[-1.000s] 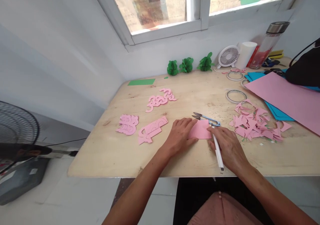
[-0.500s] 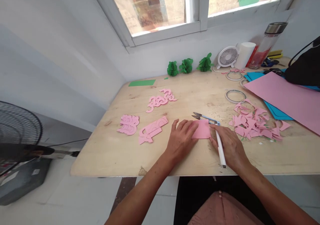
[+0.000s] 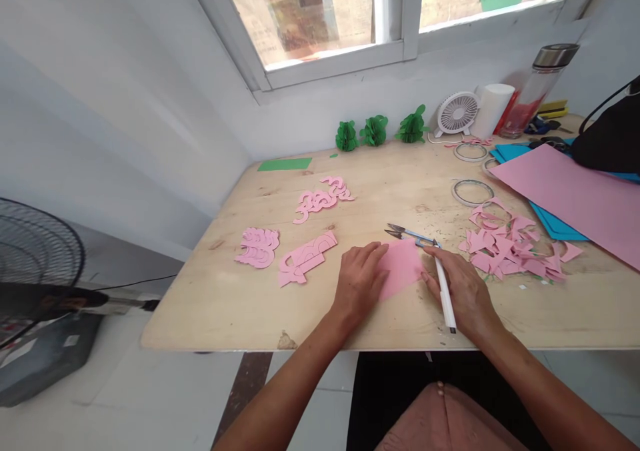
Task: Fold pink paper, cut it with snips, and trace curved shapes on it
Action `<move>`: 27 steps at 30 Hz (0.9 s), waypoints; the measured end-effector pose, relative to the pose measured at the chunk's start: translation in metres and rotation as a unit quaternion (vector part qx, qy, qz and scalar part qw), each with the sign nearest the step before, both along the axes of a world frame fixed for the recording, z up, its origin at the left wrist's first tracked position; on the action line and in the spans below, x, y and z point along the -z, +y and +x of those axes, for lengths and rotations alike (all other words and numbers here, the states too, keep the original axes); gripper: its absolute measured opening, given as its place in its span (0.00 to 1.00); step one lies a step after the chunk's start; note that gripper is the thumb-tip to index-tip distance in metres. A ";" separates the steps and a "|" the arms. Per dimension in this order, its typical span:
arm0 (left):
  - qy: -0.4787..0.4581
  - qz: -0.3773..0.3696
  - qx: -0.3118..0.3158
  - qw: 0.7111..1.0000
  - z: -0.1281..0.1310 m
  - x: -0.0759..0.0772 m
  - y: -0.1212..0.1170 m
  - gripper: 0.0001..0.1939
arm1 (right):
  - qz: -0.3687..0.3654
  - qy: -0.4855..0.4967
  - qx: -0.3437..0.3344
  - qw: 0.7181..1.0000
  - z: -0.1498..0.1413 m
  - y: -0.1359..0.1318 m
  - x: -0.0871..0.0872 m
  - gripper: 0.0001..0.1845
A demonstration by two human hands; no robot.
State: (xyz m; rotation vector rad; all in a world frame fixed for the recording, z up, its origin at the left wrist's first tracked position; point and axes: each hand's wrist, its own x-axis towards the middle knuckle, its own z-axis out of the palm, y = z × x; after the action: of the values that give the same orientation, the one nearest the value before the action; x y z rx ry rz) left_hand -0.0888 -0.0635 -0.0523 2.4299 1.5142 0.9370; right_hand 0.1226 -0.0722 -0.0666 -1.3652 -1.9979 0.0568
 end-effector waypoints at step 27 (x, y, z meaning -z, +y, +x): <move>-0.493 -0.323 -0.045 0.806 -0.006 -0.025 -0.001 0.23 | -0.216 0.241 -0.001 0.946 -0.007 -0.022 -0.022 0.12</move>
State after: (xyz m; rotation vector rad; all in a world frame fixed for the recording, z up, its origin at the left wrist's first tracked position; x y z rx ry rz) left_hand -0.0951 -0.0648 -0.0275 1.0734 1.2083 1.1566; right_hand 0.1154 -0.0943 -0.0442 -1.4373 -1.6177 0.7957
